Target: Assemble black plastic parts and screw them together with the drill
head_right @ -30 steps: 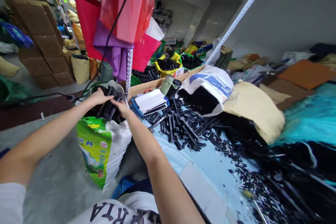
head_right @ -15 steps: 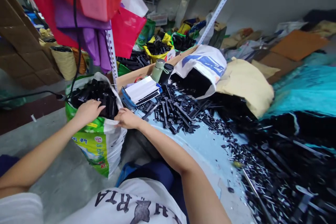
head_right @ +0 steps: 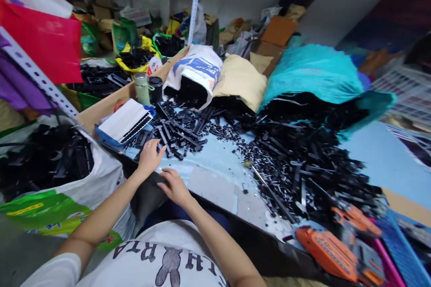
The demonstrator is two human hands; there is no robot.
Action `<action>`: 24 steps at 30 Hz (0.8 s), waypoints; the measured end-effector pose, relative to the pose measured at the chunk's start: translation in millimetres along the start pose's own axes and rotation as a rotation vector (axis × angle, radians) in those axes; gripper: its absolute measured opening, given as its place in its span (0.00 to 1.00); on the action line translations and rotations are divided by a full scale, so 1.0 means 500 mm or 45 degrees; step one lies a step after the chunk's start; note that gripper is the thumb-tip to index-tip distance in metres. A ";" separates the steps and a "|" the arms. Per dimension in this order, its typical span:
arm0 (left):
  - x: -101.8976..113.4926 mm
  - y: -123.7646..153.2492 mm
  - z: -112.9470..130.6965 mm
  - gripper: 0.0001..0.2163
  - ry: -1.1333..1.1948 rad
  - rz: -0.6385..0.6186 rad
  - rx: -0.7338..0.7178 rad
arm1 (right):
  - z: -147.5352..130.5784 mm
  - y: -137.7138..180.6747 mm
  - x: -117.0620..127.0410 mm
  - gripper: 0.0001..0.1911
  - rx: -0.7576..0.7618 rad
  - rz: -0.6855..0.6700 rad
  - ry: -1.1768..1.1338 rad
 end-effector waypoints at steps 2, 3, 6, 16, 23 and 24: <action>-0.078 -0.017 0.000 0.26 -0.147 -0.064 0.120 | 0.053 0.064 0.065 0.16 -0.206 0.114 0.046; -0.107 -0.021 0.006 0.29 -0.206 -0.083 0.155 | 0.070 0.080 0.090 0.16 -0.266 0.155 0.072; -0.176 -0.022 0.060 0.32 -0.282 -0.158 0.011 | 0.095 0.053 0.142 0.17 -0.293 0.245 0.116; -0.222 -0.040 0.146 0.22 -0.141 -0.122 -0.335 | 0.260 -0.021 0.288 0.16 -0.530 0.288 0.294; -0.252 -0.274 0.090 0.16 -0.332 -0.281 -0.105 | 0.421 -0.202 0.357 0.27 -0.831 0.436 0.290; -0.268 -0.317 0.085 0.16 -0.365 -0.306 -0.088 | 0.443 -0.219 0.361 0.29 -0.890 0.449 0.264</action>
Point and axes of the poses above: each hand's wrist, its own y-axis away from the middle knuckle, its own x-axis out of the back of the hand, z = x × y, the point moved 9 cm from there along -y, towards the middle knuckle, and after that the axes turned 6 degrees about x, right-handed, at the moved point
